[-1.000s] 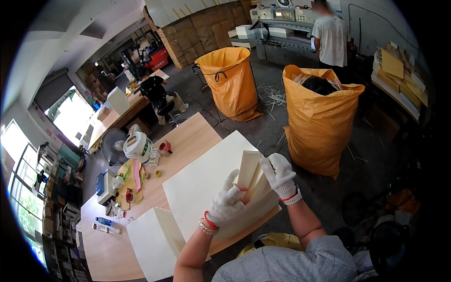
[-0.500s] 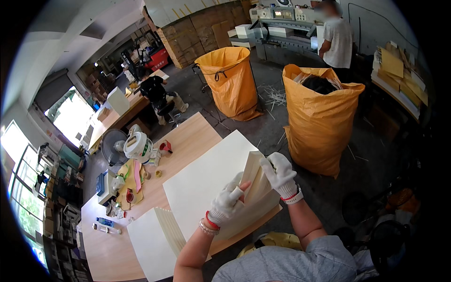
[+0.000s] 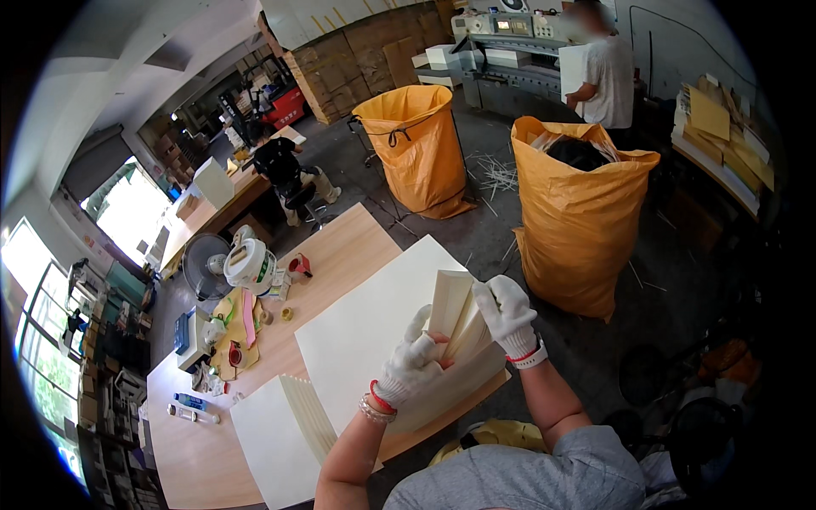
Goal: The person repeatedly picks up stacks of white paper sheets from a table, aligns them, and places them back down. The person wears white gloves and handles the paper by hand without using tools.
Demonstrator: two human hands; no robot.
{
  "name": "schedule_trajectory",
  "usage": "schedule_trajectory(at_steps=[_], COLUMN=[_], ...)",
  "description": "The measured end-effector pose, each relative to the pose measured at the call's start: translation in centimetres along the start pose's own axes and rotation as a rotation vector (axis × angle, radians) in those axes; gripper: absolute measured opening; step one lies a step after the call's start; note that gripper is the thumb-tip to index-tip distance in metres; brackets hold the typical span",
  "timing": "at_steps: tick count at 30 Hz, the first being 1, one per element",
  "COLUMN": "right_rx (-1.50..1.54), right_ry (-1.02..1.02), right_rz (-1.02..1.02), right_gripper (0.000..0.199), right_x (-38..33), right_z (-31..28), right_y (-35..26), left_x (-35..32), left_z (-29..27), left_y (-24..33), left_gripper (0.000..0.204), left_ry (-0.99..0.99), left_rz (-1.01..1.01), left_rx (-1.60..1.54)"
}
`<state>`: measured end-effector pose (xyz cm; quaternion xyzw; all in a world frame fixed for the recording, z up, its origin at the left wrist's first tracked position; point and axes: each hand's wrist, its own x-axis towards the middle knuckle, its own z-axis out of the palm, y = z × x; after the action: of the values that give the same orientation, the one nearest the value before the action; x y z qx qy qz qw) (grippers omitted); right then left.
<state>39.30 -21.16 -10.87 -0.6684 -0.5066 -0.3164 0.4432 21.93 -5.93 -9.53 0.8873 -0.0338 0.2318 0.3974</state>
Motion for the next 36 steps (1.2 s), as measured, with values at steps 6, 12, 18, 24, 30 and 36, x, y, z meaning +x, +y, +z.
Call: schedule_trajectory(at_steps=[6, 12, 18, 24, 30, 36], right_rx=[0.082, 0.075, 0.128, 0.152, 0.173, 0.268], right_ry=[0.016, 0.009, 0.012, 0.025, 0.038, 0.053], right_rz=[-0.014, 0.058, 0.061, 0.111, 0.194, 0.233], right_gripper=[0.019, 0.019, 0.016, 0.006, 0.007, 0.009], right_x=[0.0, 0.1, 0.1, -0.2, 0.2, 0.1], right_z=[0.0, 0.2, 0.2, 0.7, 0.4, 0.3], right_y=[-0.1, -0.1, -0.3, 0.1, -0.5, -0.6], left_x=[-0.4, 0.1, -0.1, -0.2, 0.3, 0.1], left_z=[-0.3, 0.0, 0.0, -0.4, 0.0, -0.2], left_y=[-0.1, 0.4, 0.6, -0.3, 1.2, 0.9], left_gripper=[0.044, 0.036, 0.035, 0.042, 0.039, 0.032], left_ry=[-0.054, -0.003, 0.037, -0.084, 0.002, -0.031], left_rz=[0.039, 0.056, 0.020, 0.079, 0.024, -0.009], left_rx=[0.149, 0.057, 0.078, 0.201, 0.084, 0.080])
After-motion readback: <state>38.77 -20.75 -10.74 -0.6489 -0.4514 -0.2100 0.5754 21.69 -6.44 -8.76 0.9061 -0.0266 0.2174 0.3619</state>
